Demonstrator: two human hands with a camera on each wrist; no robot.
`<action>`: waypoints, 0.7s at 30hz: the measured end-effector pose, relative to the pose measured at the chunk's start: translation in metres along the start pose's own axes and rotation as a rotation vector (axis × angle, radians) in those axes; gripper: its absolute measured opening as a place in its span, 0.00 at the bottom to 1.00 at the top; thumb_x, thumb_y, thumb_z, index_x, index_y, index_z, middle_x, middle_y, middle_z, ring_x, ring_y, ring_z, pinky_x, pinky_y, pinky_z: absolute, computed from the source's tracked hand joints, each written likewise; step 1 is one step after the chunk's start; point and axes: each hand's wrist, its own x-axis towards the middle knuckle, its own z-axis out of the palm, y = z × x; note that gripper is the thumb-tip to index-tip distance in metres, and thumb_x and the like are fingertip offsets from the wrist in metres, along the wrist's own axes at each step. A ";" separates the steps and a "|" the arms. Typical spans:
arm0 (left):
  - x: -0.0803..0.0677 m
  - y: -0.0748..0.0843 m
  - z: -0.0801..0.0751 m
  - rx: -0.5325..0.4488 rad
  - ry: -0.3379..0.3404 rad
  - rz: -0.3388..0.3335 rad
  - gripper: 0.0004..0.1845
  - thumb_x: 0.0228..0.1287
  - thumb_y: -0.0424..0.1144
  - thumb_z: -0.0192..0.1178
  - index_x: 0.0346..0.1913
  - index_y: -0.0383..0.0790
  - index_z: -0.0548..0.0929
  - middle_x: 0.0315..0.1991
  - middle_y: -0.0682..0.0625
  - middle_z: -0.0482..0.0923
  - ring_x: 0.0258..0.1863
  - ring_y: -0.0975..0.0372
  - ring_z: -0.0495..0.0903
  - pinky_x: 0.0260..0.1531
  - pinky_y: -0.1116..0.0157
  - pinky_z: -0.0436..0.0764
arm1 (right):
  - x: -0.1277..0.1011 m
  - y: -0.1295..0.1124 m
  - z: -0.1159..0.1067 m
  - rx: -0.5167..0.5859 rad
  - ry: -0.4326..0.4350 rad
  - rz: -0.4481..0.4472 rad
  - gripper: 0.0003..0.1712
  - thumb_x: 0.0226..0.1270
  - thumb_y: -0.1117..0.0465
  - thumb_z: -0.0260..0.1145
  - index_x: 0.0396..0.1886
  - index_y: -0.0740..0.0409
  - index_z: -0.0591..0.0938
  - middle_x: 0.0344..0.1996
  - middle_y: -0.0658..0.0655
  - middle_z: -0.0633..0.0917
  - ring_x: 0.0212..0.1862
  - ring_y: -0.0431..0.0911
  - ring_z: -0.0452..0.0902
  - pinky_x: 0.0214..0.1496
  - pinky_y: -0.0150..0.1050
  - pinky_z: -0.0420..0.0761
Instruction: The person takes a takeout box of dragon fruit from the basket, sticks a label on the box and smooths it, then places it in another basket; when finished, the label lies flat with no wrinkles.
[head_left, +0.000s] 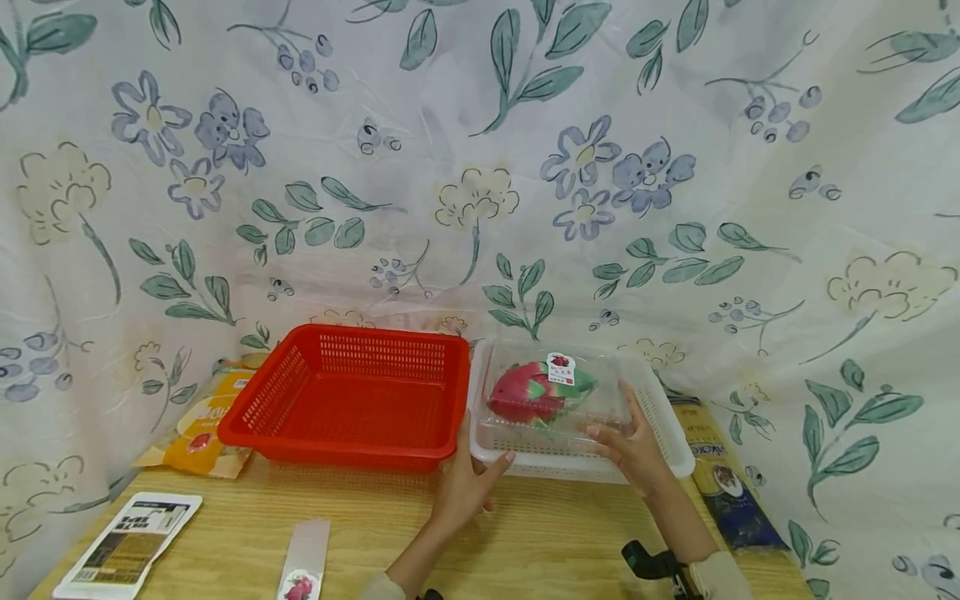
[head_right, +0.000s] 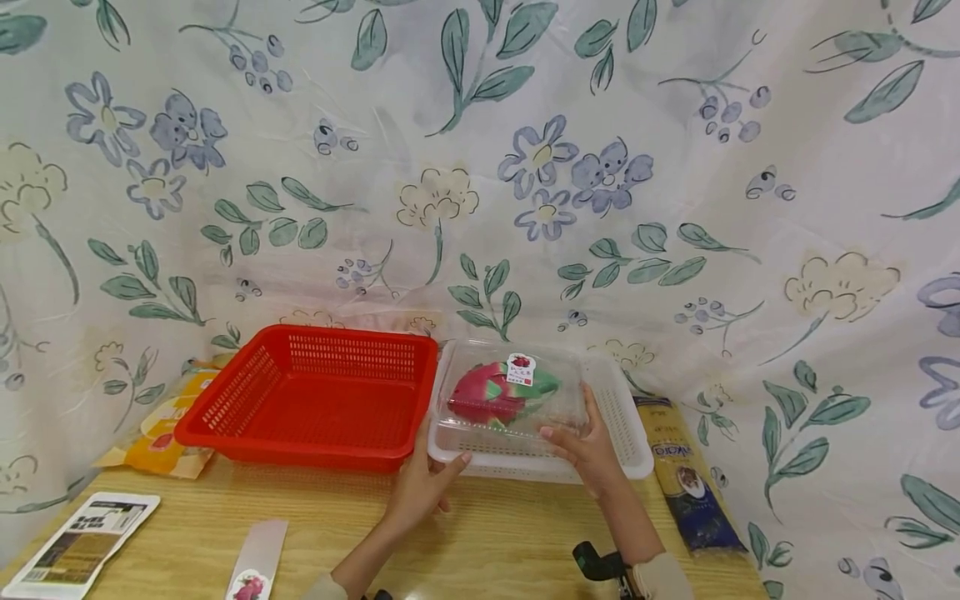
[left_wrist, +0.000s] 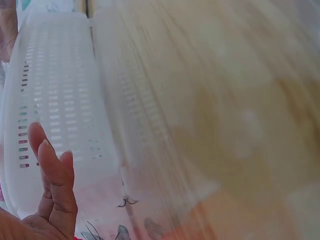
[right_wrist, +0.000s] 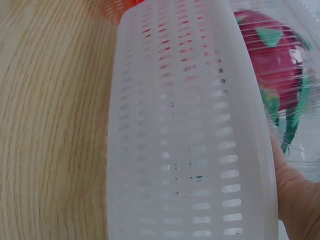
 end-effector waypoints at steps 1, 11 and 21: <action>0.000 0.000 0.000 0.000 -0.002 -0.001 0.55 0.61 0.58 0.67 0.80 0.53 0.41 0.22 0.48 0.72 0.09 0.60 0.77 0.11 0.66 0.77 | 0.000 0.000 0.000 -0.004 0.002 0.000 0.60 0.69 0.69 0.61 0.79 0.41 0.27 0.70 0.81 0.55 0.53 0.46 0.84 0.52 0.37 0.83; -0.001 0.000 0.001 0.019 0.011 -0.004 0.55 0.61 0.57 0.68 0.80 0.51 0.43 0.21 0.47 0.72 0.08 0.60 0.78 0.09 0.68 0.74 | 0.006 0.001 -0.004 -0.043 0.016 0.030 0.60 0.68 0.68 0.62 0.80 0.41 0.29 0.66 0.78 0.60 0.52 0.48 0.84 0.53 0.40 0.83; 0.002 0.000 -0.001 0.037 0.000 -0.012 0.55 0.61 0.58 0.67 0.80 0.50 0.43 0.20 0.50 0.72 0.09 0.61 0.77 0.09 0.68 0.72 | 0.015 -0.002 -0.012 -0.013 0.008 0.050 0.62 0.67 0.70 0.63 0.79 0.43 0.27 0.55 0.65 0.69 0.50 0.47 0.85 0.53 0.43 0.84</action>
